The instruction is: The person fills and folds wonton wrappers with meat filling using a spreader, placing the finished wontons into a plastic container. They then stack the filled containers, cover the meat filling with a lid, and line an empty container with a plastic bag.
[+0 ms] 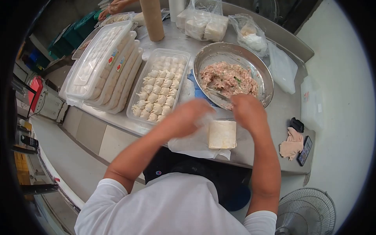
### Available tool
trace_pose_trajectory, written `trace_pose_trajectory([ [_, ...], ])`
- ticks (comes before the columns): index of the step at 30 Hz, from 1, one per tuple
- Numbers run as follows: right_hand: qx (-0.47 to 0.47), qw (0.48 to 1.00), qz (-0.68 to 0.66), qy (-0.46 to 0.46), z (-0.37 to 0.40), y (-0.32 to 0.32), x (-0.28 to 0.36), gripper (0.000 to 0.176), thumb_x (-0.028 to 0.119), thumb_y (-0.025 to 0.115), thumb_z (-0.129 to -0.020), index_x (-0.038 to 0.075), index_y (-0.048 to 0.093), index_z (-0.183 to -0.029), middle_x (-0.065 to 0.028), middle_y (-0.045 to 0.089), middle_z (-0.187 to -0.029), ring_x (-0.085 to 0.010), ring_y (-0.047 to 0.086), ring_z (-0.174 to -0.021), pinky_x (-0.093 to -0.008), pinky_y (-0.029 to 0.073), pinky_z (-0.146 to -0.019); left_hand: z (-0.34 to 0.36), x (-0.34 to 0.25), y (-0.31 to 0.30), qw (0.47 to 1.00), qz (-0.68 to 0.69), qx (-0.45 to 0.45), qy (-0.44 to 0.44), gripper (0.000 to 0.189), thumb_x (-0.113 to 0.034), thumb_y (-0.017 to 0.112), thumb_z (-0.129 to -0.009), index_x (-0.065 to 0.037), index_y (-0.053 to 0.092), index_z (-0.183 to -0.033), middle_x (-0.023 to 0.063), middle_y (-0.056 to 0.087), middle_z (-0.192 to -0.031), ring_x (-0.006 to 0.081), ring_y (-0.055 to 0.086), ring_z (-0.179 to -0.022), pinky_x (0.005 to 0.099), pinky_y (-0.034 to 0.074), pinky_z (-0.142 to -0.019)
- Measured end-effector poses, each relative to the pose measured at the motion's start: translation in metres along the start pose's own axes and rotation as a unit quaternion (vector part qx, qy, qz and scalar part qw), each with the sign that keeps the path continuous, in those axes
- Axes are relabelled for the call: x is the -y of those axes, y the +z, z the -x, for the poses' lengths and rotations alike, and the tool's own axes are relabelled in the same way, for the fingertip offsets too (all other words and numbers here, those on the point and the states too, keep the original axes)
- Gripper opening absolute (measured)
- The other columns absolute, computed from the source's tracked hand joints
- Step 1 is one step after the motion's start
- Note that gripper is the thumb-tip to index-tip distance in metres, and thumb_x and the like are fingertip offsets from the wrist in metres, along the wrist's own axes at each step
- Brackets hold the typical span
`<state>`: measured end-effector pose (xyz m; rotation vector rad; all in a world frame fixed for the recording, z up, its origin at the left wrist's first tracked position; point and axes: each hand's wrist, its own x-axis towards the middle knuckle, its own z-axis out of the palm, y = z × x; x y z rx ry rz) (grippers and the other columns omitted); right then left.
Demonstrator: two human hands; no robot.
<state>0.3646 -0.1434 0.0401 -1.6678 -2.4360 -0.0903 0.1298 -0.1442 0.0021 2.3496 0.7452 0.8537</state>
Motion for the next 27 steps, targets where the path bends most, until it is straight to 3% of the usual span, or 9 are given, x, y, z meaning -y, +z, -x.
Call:
trace_pose_trajectory([
  [9,-0.011,0.992,0.077,0.103,-0.017,0.002,0.004,0.018,0.005,0.051,-0.084,0.007,0.067,-0.093,-0.0165,0.066,-0.088,-0.037,0.066,-0.085,-0.0476,0.052,-0.075,-0.01,-0.029,0.065,0.99,-0.054,0.13,-0.005,0.023,-0.015,0.074,-0.074,-0.007,0.067,-0.094,0.0133,0.058,-0.106,0.0329,0.056,-0.1,0.045,0.045,-0.083],
  [13,0.026,0.999,0.01,0.016,-0.017,0.006,0.005,0.014,0.007,0.055,-0.082,0.004,0.067,-0.089,-0.0174,0.067,-0.088,-0.0379,0.066,-0.083,-0.0476,0.052,-0.074,-0.002,-0.04,0.065,0.993,-0.075,0.085,0.01,0.02,-0.016,0.073,-0.075,-0.009,0.068,-0.093,0.0122,0.058,-0.105,0.0326,0.055,-0.101,0.046,0.044,-0.083],
  [19,-0.004,0.983,-0.172,0.065,0.007,-0.024,-0.018,0.018,0.01,0.064,-0.083,-0.002,0.069,-0.095,-0.0191,0.069,-0.085,-0.0326,0.067,-0.077,-0.0403,0.051,-0.071,-0.005,-0.035,0.067,0.994,-0.045,0.098,-0.03,0.022,-0.016,0.07,-0.079,-0.009,0.065,-0.099,0.0111,0.059,-0.103,0.0327,0.056,-0.098,0.0454,0.044,-0.081],
  [21,-0.014,0.965,-0.244,0.098,0.016,-0.026,-0.02,0.019,0.012,0.064,-0.084,-0.004,0.068,-0.095,-0.0196,0.069,-0.086,-0.033,0.067,-0.077,-0.0403,0.051,-0.071,-0.006,-0.02,0.065,0.972,0.196,-0.032,-0.129,0.019,-0.016,0.063,-0.089,-0.01,0.061,-0.106,0.0112,0.061,-0.105,0.0317,0.06,-0.097,0.0432,0.048,-0.081],
  [22,-0.069,0.958,-0.26,0.102,0.023,-0.024,-0.021,0.019,0.009,0.064,-0.084,-0.004,0.068,-0.097,-0.0181,0.068,-0.084,-0.0305,0.066,-0.074,-0.0378,0.05,-0.07,-0.004,-0.013,0.062,0.972,0.196,-0.033,-0.129,0.019,-0.016,0.063,-0.089,-0.01,0.061,-0.106,0.0112,0.061,-0.105,0.0317,0.06,-0.097,0.0432,0.048,-0.081],
  [23,-0.124,0.947,-0.275,0.108,0.031,-0.022,-0.021,0.019,0.006,0.065,-0.084,-0.004,0.067,-0.099,-0.0166,0.067,-0.082,-0.0281,0.065,-0.072,-0.0352,0.05,-0.069,-0.003,-0.005,0.059,0.864,0.442,-0.112,-0.214,0.025,-0.018,0.059,-0.092,-0.009,0.057,-0.116,0.0121,0.062,-0.109,0.0314,0.062,-0.099,0.0433,0.049,-0.084],
  [24,-0.124,0.947,-0.275,0.111,0.038,-0.025,-0.019,0.019,0.006,0.065,-0.084,-0.004,0.067,-0.099,-0.0166,0.067,-0.082,-0.0281,0.065,-0.072,-0.0352,0.05,-0.069,-0.001,0.001,0.054,0.681,0.651,-0.181,-0.283,0.032,-0.019,0.054,-0.096,-0.009,0.053,-0.126,0.0131,0.062,-0.113,0.031,0.063,-0.101,0.0434,0.05,-0.088],
  [25,-0.142,0.938,-0.291,0.123,0.044,-0.029,-0.014,0.019,0.004,0.064,-0.084,-0.004,0.067,-0.1,-0.0148,0.065,-0.083,-0.0266,0.063,-0.071,-0.0339,0.049,-0.068,-0.003,-0.001,0.04,0.681,0.65,-0.18,-0.285,0.032,-0.019,0.054,-0.096,-0.009,0.053,-0.126,0.0131,0.062,-0.113,0.031,0.063,-0.101,0.0434,0.05,-0.088],
  [27,-0.158,0.928,-0.309,0.134,0.054,-0.029,-0.005,0.019,0.001,0.064,-0.083,-0.004,0.066,-0.101,-0.0129,0.064,-0.083,-0.0251,0.061,-0.07,-0.0327,0.049,-0.067,-0.007,-0.009,0.013,0.523,0.782,-0.271,-0.203,0.035,-0.023,0.045,-0.102,-0.003,0.049,-0.13,0.0139,0.06,-0.12,0.0283,0.062,-0.108,0.0429,0.049,-0.098],
])
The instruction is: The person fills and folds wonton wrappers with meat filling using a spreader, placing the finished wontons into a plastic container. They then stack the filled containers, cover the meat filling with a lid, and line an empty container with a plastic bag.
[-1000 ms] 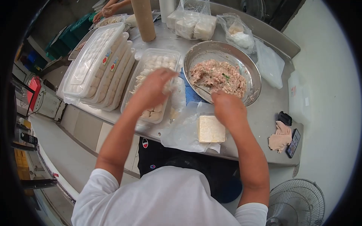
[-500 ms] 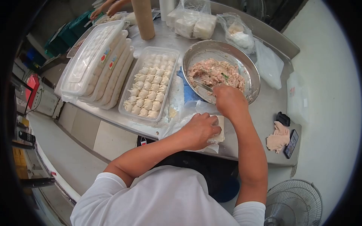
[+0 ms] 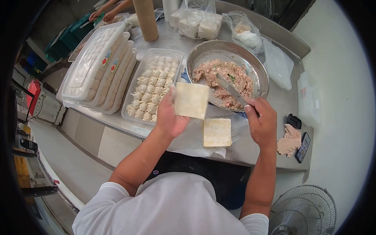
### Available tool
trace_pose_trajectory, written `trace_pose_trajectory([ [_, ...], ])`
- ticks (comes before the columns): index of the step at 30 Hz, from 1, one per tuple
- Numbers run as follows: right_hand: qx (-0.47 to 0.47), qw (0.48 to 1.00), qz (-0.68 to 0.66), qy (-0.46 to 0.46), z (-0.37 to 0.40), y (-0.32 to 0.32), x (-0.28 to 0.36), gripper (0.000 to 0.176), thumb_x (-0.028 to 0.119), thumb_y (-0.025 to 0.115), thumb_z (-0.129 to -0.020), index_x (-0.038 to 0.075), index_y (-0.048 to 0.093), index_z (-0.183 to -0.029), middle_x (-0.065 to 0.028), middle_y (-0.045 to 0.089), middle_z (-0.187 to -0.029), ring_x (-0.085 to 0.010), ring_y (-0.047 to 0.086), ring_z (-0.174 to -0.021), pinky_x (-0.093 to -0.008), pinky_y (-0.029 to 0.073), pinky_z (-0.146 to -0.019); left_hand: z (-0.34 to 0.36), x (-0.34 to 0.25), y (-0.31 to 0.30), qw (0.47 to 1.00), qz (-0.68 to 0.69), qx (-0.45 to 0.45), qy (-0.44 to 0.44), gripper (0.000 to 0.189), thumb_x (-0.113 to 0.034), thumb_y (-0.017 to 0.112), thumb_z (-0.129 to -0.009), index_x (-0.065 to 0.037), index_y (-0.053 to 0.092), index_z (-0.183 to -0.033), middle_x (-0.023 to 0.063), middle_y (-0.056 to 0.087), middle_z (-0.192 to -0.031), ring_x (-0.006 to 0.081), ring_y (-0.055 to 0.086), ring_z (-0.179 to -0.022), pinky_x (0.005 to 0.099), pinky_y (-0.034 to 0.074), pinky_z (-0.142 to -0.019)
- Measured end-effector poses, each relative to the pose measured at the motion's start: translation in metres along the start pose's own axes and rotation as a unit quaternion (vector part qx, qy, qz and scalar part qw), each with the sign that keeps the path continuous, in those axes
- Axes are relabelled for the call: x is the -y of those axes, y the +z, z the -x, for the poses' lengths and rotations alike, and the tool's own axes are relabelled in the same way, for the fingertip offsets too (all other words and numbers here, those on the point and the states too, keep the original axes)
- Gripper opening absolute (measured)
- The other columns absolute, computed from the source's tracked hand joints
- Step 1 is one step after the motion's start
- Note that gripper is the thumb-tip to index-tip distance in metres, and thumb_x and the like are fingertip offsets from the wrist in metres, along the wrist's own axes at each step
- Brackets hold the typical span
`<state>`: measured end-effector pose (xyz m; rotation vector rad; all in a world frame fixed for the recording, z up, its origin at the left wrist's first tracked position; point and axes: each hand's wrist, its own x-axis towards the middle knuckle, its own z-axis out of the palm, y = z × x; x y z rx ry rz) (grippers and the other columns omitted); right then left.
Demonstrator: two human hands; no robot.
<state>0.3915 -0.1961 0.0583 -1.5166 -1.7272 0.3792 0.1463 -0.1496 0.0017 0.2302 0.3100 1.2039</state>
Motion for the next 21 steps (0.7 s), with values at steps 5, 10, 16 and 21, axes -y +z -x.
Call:
trace_pose_trajectory([
  [5,-0.005,0.989,0.021,-0.144,0.02,0.022,0.013,0.018,-0.001,0.062,-0.085,0.001,0.067,-0.102,-0.0115,0.057,-0.084,-0.0257,0.058,-0.074,-0.0328,0.047,-0.066,-0.006,-0.006,0.004,1.0,0.027,-0.011,0.0,0.04,-0.026,0.04,-0.103,0.003,0.046,-0.13,0.0173,0.058,-0.123,0.0275,0.058,-0.115,0.043,0.045,-0.105],
  [10,0.056,0.986,0.108,-0.116,0.024,0.022,0.007,0.02,-0.003,0.062,-0.081,0.004,0.067,-0.099,-0.0123,0.056,-0.083,-0.0313,0.06,-0.077,-0.038,0.048,-0.065,-0.019,-0.017,-0.028,0.979,0.118,0.165,-0.036,0.041,-0.026,0.035,-0.105,0.004,0.047,-0.13,0.0169,0.058,-0.123,0.0264,0.057,-0.115,0.0432,0.044,-0.105],
  [16,0.027,0.972,0.211,-0.1,0.004,0.019,-0.02,0.021,0.0,0.062,-0.08,0.005,0.066,-0.1,-0.0127,0.057,-0.081,-0.0334,0.06,-0.077,-0.0429,0.047,-0.066,-0.006,-0.029,-0.007,0.984,-0.034,-0.122,0.128,0.039,-0.025,0.035,-0.105,0.004,0.048,-0.127,0.0159,0.057,-0.123,0.0273,0.057,-0.114,0.0428,0.045,-0.101],
  [21,0.132,0.986,0.101,-0.015,-0.001,0.012,0.005,0.024,0.007,0.065,-0.085,0.006,0.066,-0.108,-0.0132,0.057,-0.082,-0.0324,0.058,-0.074,-0.0427,0.047,-0.067,-0.006,-0.015,-0.017,0.986,-0.055,-0.126,0.093,0.04,-0.024,0.036,-0.104,0.005,0.046,-0.13,0.0161,0.057,-0.123,0.0276,0.056,-0.115,0.0444,0.044,-0.102],
])
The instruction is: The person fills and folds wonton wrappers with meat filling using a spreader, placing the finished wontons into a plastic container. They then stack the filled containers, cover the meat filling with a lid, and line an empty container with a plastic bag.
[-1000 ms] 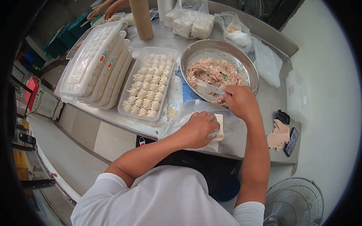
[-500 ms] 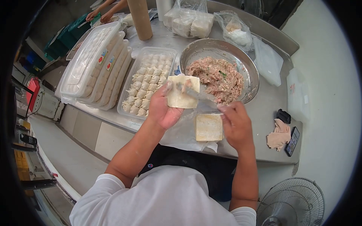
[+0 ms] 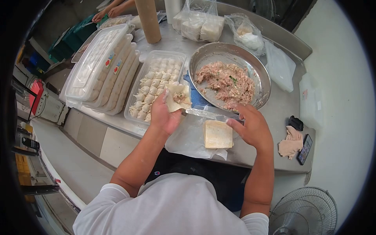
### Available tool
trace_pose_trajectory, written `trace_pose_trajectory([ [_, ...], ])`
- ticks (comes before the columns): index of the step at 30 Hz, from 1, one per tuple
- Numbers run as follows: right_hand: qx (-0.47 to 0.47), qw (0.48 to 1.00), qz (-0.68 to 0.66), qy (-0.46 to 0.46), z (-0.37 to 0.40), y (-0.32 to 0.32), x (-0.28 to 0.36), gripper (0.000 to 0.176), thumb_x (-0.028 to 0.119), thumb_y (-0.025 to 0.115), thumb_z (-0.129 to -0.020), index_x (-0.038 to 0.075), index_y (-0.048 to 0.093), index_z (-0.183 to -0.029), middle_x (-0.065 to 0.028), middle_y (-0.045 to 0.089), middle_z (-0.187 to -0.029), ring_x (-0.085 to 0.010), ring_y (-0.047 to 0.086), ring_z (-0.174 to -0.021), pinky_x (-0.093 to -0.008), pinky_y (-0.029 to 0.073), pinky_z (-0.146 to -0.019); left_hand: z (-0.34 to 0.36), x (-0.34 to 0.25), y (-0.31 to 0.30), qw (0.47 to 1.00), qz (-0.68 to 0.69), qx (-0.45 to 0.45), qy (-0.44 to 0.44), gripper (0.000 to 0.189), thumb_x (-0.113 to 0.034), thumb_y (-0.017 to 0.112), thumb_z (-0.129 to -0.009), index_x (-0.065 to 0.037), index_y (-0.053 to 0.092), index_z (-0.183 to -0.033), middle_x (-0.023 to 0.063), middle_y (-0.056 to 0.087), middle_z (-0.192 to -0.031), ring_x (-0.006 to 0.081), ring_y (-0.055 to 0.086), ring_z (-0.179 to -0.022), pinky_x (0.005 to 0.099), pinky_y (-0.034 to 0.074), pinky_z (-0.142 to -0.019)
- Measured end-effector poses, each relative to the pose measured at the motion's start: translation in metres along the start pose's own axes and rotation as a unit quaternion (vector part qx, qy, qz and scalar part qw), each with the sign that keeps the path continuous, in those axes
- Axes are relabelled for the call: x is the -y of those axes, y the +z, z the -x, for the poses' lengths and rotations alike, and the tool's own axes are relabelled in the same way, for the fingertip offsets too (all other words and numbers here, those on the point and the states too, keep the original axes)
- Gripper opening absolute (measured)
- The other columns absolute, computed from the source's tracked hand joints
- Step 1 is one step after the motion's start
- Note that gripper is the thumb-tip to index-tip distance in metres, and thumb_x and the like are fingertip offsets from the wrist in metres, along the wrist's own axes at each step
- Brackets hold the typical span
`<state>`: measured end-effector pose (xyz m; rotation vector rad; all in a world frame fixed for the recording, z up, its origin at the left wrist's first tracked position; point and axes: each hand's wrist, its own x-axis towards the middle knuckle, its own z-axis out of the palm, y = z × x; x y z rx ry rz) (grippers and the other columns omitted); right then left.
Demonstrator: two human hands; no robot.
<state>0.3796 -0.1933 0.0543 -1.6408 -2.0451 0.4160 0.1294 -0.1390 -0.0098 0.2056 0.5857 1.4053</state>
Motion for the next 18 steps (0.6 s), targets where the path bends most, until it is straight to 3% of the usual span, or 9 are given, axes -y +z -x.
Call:
trace_pose_trajectory([
  [3,0.049,0.998,-0.038,-0.027,0.005,-0.008,-0.002,0.028,0.013,0.067,-0.086,0.006,0.066,-0.113,-0.013,0.057,-0.084,-0.0313,0.057,-0.073,-0.0413,0.047,-0.068,-0.004,0.002,-0.009,1.0,0.001,0.028,0.011,0.043,-0.027,0.035,-0.105,0.003,0.043,-0.134,0.0169,0.054,-0.13,0.0298,0.053,-0.121,0.0463,0.041,-0.106],
  [9,-0.041,0.99,0.126,-0.049,-0.014,0.008,-0.02,0.022,0.012,0.062,-0.088,0.004,0.066,-0.108,-0.0158,0.06,-0.087,-0.038,0.06,-0.079,-0.0449,0.048,-0.071,-0.003,0.009,-0.002,0.999,0.003,0.04,0.002,0.043,-0.028,0.033,-0.105,0.002,0.043,-0.135,0.0168,0.053,-0.131,0.0302,0.053,-0.121,0.0466,0.041,-0.105],
  [11,0.097,0.975,0.185,-0.071,-0.019,0.009,-0.029,0.018,0.01,0.059,-0.088,0.002,0.066,-0.103,-0.0179,0.062,-0.084,-0.0405,0.061,-0.083,-0.0458,0.049,-0.073,0.0,0.009,0.001,0.999,0.002,0.035,-0.004,0.044,-0.028,0.033,-0.105,0.002,0.042,-0.136,0.0171,0.053,-0.131,0.0307,0.053,-0.122,0.0476,0.041,-0.106],
  [12,0.099,0.975,0.185,-0.075,-0.018,0.004,-0.033,0.018,0.01,0.059,-0.088,0.002,0.066,-0.103,-0.0179,0.062,-0.084,-0.0405,0.061,-0.083,-0.0458,0.049,-0.073,0.002,0.009,0.001,1.0,0.002,0.027,-0.009,0.045,-0.029,0.033,-0.105,0.002,0.042,-0.136,0.0173,0.053,-0.131,0.0312,0.052,-0.122,0.0486,0.04,-0.106],
  [14,0.047,0.993,0.073,-0.085,-0.013,-0.01,-0.039,0.018,0.005,0.061,-0.085,0.002,0.067,-0.101,-0.0167,0.063,-0.078,-0.0383,0.063,-0.082,-0.0434,0.05,-0.072,-0.001,0.009,-0.006,0.999,0.009,0.034,-0.011,0.045,-0.029,0.033,-0.105,0.002,0.041,-0.136,0.0175,0.053,-0.131,0.0315,0.052,-0.122,0.0493,0.04,-0.107],
  [18,0.03,0.995,-0.052,-0.076,0.006,-0.01,-0.027,0.019,0.002,0.064,-0.082,0.004,0.069,-0.1,-0.0133,0.063,-0.082,-0.0343,0.063,-0.079,-0.0401,0.051,-0.07,0.003,0.007,0.001,0.998,0.022,0.034,-0.04,0.045,-0.03,0.033,-0.105,0.003,0.042,-0.134,0.0177,0.053,-0.13,0.0312,0.052,-0.121,0.0484,0.04,-0.107],
])
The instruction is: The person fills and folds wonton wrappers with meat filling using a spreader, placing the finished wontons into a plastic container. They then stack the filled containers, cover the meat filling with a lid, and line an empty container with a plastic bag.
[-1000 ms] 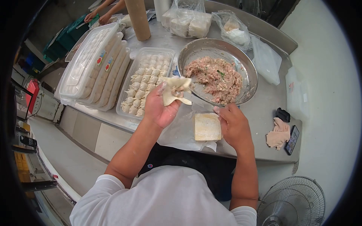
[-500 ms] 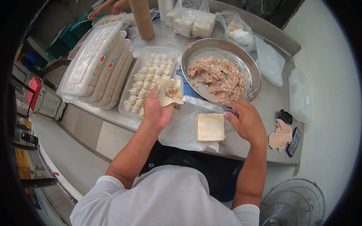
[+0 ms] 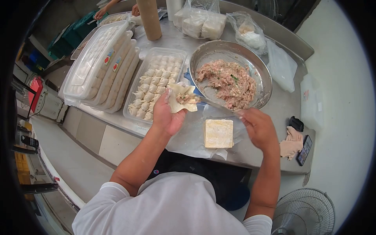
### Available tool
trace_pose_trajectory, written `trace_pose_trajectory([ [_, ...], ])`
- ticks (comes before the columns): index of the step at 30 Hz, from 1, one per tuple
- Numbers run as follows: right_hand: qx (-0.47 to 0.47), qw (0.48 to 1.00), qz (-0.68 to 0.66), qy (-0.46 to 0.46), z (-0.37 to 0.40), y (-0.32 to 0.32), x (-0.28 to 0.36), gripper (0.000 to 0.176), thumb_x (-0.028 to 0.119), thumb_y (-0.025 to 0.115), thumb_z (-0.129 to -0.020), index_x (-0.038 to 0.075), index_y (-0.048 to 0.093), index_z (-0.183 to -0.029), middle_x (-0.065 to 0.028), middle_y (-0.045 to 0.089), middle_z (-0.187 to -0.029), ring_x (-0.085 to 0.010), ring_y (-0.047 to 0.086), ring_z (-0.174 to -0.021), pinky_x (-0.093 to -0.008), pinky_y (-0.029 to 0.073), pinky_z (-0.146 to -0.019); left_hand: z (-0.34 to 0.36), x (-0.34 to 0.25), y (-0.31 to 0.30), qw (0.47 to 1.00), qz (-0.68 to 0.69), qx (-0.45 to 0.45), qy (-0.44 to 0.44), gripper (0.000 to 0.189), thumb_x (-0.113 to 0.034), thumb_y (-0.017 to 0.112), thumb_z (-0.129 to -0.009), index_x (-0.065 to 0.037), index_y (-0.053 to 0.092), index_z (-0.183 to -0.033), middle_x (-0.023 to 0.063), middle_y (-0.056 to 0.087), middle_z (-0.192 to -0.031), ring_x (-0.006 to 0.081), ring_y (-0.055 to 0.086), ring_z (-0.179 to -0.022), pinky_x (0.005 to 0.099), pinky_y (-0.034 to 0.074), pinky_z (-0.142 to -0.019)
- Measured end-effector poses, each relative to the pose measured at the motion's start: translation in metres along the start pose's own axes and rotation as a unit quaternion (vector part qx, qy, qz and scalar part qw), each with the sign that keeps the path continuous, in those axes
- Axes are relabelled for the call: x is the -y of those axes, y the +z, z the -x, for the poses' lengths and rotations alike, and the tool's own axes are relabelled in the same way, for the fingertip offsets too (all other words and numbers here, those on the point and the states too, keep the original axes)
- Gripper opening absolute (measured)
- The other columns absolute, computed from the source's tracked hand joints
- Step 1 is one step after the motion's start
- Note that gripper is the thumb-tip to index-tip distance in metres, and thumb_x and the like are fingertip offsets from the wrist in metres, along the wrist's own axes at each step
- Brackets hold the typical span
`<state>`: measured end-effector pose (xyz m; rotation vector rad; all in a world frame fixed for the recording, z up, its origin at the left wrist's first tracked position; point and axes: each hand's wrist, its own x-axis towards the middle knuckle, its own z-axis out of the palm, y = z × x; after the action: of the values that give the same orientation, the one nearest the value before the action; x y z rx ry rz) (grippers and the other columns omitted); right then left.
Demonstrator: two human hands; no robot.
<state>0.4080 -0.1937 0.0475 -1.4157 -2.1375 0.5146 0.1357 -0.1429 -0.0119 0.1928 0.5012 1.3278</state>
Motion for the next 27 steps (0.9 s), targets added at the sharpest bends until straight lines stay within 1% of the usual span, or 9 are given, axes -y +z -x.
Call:
trace_pose_trajectory([
  [7,-0.117,0.986,0.112,-0.048,0.008,0.058,0.027,0.027,0.001,0.066,-0.08,0.009,0.07,-0.106,-0.0088,0.058,-0.083,-0.0269,0.061,-0.071,-0.0376,0.05,-0.062,-0.001,0.006,0.009,1.0,0.015,0.016,-0.008,0.041,-0.031,0.038,-0.104,0.001,0.05,-0.127,0.0141,0.059,-0.119,0.0258,0.058,-0.112,0.0407,0.045,-0.1],
  [13,-0.125,0.992,0.014,-0.027,0.007,0.015,0.048,0.025,-0.001,0.065,-0.081,0.004,0.069,-0.106,-0.0118,0.058,-0.084,-0.0283,0.06,-0.07,-0.0349,0.048,-0.061,0.013,-0.011,0.012,0.977,0.088,0.192,-0.04,0.039,-0.023,0.051,-0.1,-0.002,0.046,-0.133,0.0129,0.058,-0.124,0.0249,0.056,-0.118,0.0406,0.047,-0.101],
  [14,-0.115,0.993,0.009,-0.033,0.008,0.009,0.05,0.024,-0.001,0.065,-0.082,0.003,0.068,-0.106,-0.0126,0.058,-0.084,-0.0286,0.06,-0.07,-0.0345,0.048,-0.061,0.013,-0.009,0.013,0.981,-0.095,0.168,-0.017,0.044,-0.016,0.059,-0.095,-0.003,0.045,-0.135,0.0121,0.058,-0.125,0.0238,0.056,-0.118,0.0388,0.048,-0.1],
  [16,-0.102,0.994,0.004,-0.04,0.008,0.009,0.052,0.023,0.0,0.065,-0.083,0.002,0.068,-0.105,-0.0133,0.058,-0.084,-0.0289,0.059,-0.07,-0.0341,0.048,-0.061,0.013,-0.009,0.004,0.874,-0.45,0.168,0.075,0.06,0.001,0.076,-0.077,-0.005,0.049,-0.131,0.0103,0.062,-0.119,0.0199,0.06,-0.111,0.0333,0.05,-0.093],
  [17,-0.078,0.996,0.008,-0.04,0.009,0.013,0.052,0.023,0.0,0.065,-0.082,0.002,0.068,-0.105,-0.0135,0.058,-0.083,-0.0291,0.059,-0.07,-0.0347,0.048,-0.062,0.013,-0.009,0.001,0.875,-0.449,0.167,0.074,0.06,0.001,0.076,-0.077,-0.005,0.049,-0.131,0.0103,0.062,-0.119,0.0199,0.06,-0.111,0.0333,0.05,-0.093],
  [19,-0.056,0.998,0.014,-0.039,0.012,0.013,0.053,0.023,0.0,0.065,-0.082,0.002,0.068,-0.105,-0.0136,0.058,-0.083,-0.0292,0.059,-0.07,-0.0352,0.048,-0.063,0.02,-0.019,0.026,0.708,-0.659,0.165,0.19,0.052,-0.002,0.077,-0.075,-0.005,0.054,-0.12,0.0109,0.065,-0.108,0.0223,0.064,-0.1,0.0327,0.051,-0.086],
  [21,-0.017,0.996,0.078,-0.027,0.015,0.006,0.057,0.022,0.001,0.066,-0.082,0.002,0.068,-0.104,-0.0136,0.057,-0.082,-0.0298,0.059,-0.07,-0.0365,0.048,-0.063,0.013,-0.015,0.021,0.682,-0.671,0.178,0.23,0.04,-0.004,0.076,-0.074,-0.004,0.056,-0.109,0.0125,0.065,-0.098,0.0266,0.066,-0.091,0.0349,0.051,-0.08],
  [23,-0.012,0.996,0.085,-0.022,0.018,-0.01,0.063,0.022,0.001,0.067,-0.081,0.002,0.068,-0.103,-0.013,0.058,-0.081,-0.0292,0.058,-0.069,-0.0357,0.047,-0.063,0.01,-0.012,0.017,0.585,-0.715,0.252,0.289,0.031,-0.006,0.073,-0.077,-0.003,0.058,-0.103,0.0135,0.065,-0.096,0.0301,0.065,-0.088,0.0359,0.051,-0.078],
  [27,-0.066,0.997,0.024,0.011,0.026,-0.024,0.057,0.019,0.005,0.07,-0.08,0.0,0.068,-0.099,-0.0083,0.057,-0.076,-0.0205,0.056,-0.065,-0.0329,0.045,-0.06,0.001,-0.002,0.014,0.603,-0.652,0.232,0.396,0.02,-0.008,0.07,-0.082,-0.002,0.059,-0.098,0.0133,0.065,-0.093,0.0284,0.066,-0.082,0.0367,0.051,-0.072],
])
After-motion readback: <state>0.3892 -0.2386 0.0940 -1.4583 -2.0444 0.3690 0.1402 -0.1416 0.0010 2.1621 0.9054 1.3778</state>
